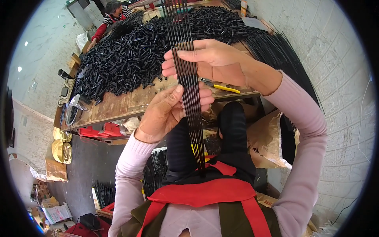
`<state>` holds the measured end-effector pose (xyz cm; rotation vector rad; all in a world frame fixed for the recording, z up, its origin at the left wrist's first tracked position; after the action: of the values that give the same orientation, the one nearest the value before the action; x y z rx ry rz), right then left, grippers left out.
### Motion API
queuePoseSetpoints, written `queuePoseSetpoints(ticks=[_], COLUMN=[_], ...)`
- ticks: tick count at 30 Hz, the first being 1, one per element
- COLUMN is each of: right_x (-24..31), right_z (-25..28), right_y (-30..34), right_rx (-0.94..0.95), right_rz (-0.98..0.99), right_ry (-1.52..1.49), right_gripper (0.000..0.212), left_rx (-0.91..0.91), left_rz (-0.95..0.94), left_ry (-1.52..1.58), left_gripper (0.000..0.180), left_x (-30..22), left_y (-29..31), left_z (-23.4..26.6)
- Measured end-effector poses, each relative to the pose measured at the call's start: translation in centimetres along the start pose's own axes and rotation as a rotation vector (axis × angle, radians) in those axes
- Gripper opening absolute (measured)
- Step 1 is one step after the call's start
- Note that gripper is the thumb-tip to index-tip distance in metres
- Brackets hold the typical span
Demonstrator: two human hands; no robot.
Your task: The worker is manualy assembling, bundling, and trimming black wire harnesses at a workbench.
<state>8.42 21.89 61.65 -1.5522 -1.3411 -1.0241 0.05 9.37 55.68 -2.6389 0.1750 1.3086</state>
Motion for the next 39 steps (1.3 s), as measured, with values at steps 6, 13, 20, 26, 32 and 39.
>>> queuePoseSetpoints(ticks=[6, 13, 20, 26, 32, 39], right_x=[1.1, -12.1, -13.7, -17.8, -17.0, -18.8], right_z=[1.8, 0.5, 3.7, 8.2, 8.1, 8.8], right_y=[-1.9, 2.7, -1.7, -1.8, -2.8, -3.3], right_rx=[-0.181, -0.026, -0.056, -0.14, -0.143, -0.133], right_rz=[0.155, 0.036, -0.039, 0.073, 0.1, 0.127], right_ry=[0.32, 0.629, 0.636, 0.636, 0.768, 0.786], right_gripper=[0.035, 0.02, 0.021, 0.02, 0.02, 0.014], left_rx=[0.049, -0.011, -0.126, -0.346, -0.446, -0.433], left_rz=[-0.033, 0.147, -0.073, 0.094, -0.06, -0.243], left_ry=[0.032, 0.455, 0.269, -0.383, -0.713, -0.599], left_gripper=[0.046, 0.059, 0.049, 0.035, 0.028, 0.024], left_x=[-1.2, 5.3, 2.8, 4.9, -2.1, -2.4], left_y=[-3.3, -3.5, -10.1, -0.8, -1.7, -2.0], left_z=[3.0, 11.1, 24.0, 18.6, 7.8, 7.1])
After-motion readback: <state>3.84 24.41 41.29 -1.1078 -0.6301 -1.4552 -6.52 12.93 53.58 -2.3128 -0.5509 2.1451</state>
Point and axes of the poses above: each hand's wrist, its own y-axis away from the middle knuckle, its own z-axis out of the back of the hand, x = y × z, the point moved 4 cm from there along -y, towards the middle knuckle, and after that the axes turned 6 degrees about x, right-handed, at the moved point
